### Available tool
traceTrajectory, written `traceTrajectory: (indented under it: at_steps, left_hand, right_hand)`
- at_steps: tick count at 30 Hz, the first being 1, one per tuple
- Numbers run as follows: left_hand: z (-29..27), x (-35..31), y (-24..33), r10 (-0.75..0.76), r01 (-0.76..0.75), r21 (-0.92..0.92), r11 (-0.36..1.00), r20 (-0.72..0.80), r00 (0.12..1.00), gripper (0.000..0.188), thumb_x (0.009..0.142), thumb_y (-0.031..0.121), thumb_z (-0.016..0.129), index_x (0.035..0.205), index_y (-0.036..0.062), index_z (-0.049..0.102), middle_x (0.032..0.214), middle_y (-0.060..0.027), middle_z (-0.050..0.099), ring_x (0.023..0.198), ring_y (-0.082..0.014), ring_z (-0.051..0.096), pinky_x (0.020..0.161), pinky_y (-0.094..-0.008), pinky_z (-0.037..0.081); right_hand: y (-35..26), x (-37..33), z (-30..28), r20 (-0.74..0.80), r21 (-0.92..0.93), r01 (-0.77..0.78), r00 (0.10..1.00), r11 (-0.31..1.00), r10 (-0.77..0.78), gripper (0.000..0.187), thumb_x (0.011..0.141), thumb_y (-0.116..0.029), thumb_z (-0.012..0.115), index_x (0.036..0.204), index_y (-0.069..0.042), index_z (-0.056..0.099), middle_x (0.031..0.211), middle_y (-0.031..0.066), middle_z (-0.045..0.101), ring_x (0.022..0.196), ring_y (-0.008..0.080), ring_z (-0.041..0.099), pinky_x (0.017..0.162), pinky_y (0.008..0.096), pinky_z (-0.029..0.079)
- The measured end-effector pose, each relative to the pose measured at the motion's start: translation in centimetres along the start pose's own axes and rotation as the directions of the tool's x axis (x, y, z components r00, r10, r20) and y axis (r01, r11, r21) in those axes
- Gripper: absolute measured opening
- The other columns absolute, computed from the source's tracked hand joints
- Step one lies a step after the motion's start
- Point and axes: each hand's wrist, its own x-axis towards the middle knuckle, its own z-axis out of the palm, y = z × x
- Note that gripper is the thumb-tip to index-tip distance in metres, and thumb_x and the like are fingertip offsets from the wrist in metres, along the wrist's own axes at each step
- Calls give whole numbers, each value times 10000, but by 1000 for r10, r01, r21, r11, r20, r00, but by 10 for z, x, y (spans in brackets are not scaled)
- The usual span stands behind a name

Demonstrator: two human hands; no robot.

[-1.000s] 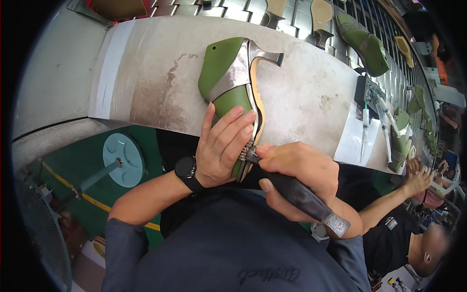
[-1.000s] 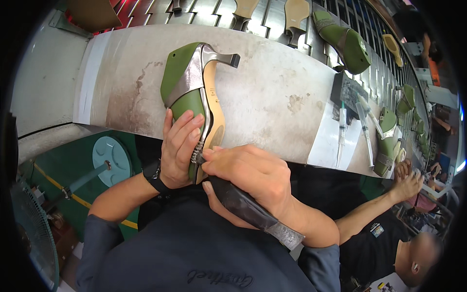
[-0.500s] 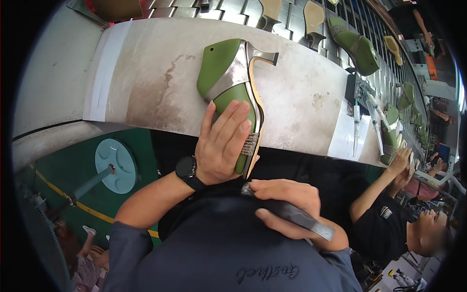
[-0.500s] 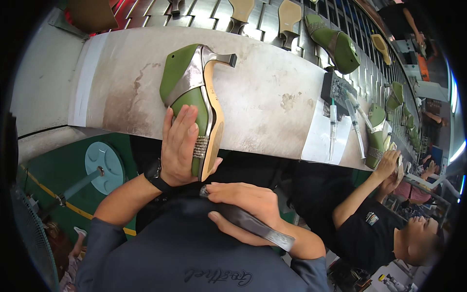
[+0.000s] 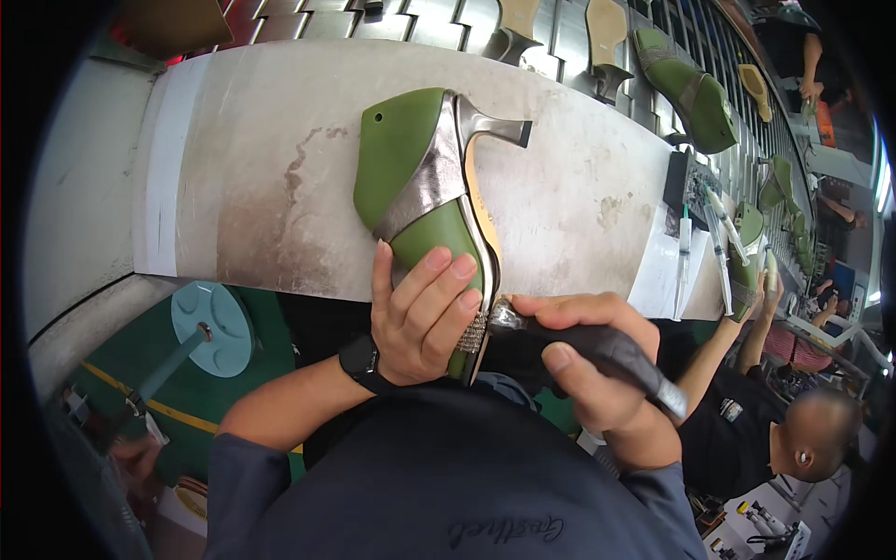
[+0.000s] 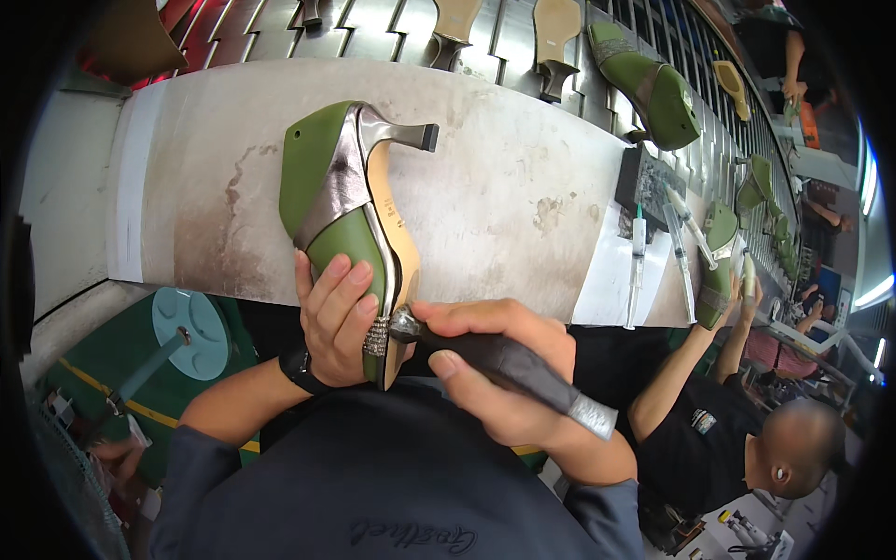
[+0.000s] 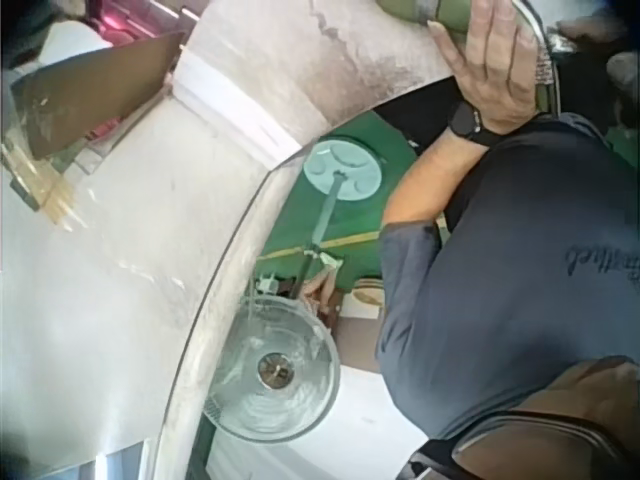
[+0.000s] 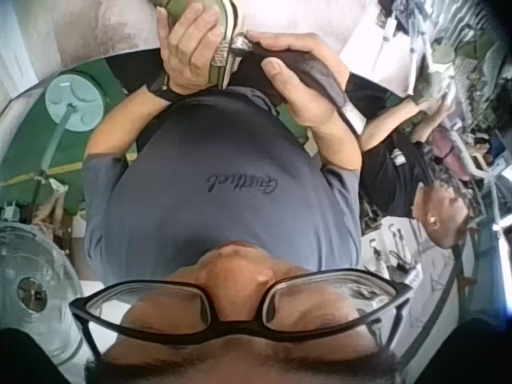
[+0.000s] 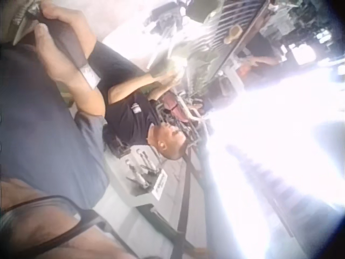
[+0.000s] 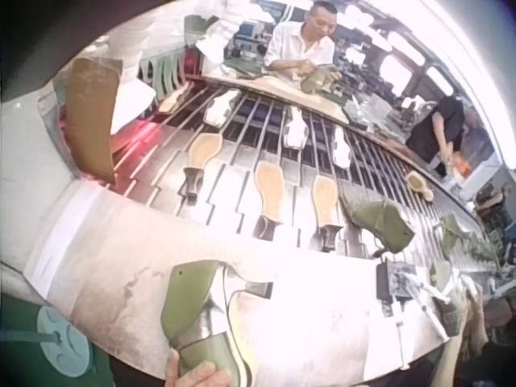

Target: The person picks up a shoe and an outsole, aligns them together, and presses them by hand. They then use a hammer to tap around the edges of the sole to secure the bond.

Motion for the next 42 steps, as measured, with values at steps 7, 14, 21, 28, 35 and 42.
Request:
traceTrajectory:
  at_steps: [7, 14, 21, 28, 35, 42]
  left_hand:
    - [1, -6, -3, 1, -1, -26, 1000, -6, 1000, 300, 1034, 200, 648, 1311, 141, 548, 1381, -72, 645, 1355, -272, 594, 1237, -694, 294]
    - [3, -10, -7, 20, -19, -34, 999, 6, 1000, 318, 1036, 216, 647, 1330, 160, 538, 1397, -48, 634, 1375, -262, 580, 1248, -704, 262]
    - [0, -13, -6, 11, -10, -30, 999, 32, 999, 331, 1032, 251, 649, 1336, 180, 542, 1414, -16, 622, 1400, -232, 552, 1262, -702, 229]
    - [-1, -10, -7, 27, -25, -54, 998, 30, 999, 318, 1034, 240, 646, 1329, 181, 544, 1401, -1, 634, 1377, -224, 566, 1260, -701, 237]
    - [-3, -5, -11, 18, -17, -38, 999, 39, 999, 313, 1039, 188, 628, 1330, 123, 531, 1397, -94, 638, 1348, -294, 595, 1227, -715, 288]
    - [-8, -5, -21, 132, -136, 29, 990, 126, 983, 655, 942, 358, 727, 1428, 28, 439, 1424, -220, 553, 1372, -421, 543, 1226, -726, 259]
  right_hand:
    - [-4, 44, -25, 92, 121, -170, 983, 978, 159, 207, 926, 20, 708, 1128, 61, 692, 1164, 222, 772, 1114, 233, 733, 1000, 355, 572]
    - [-17, 93, -35, 181, -18, -295, 939, 955, 293, 199, 901, -9, 736, 1094, 37, 721, 1093, 150, 798, 996, 155, 731, 900, 304, 575]
    - [-12, 105, -13, 87, -77, -158, 983, 984, 164, 200, 929, -11, 746, 1122, 34, 719, 1122, 136, 786, 1011, 140, 726, 911, 294, 574]
    - [-14, 116, -2, 13, -101, -75, 997, 992, 77, 213, 955, -23, 738, 1159, 34, 707, 1134, 142, 781, 1035, 152, 727, 936, 306, 572]
    - [-22, 143, -12, 112, -213, -92, 987, 973, 118, 227, 903, -175, 766, 1023, 17, 767, 913, 76, 792, 849, 129, 724, 790, 282, 571]
    - [-16, 116, -25, 204, -62, -279, 937, 958, 285, 249, 871, -127, 701, 1034, 60, 723, 1033, 201, 787, 944, 237, 752, 847, 361, 620]
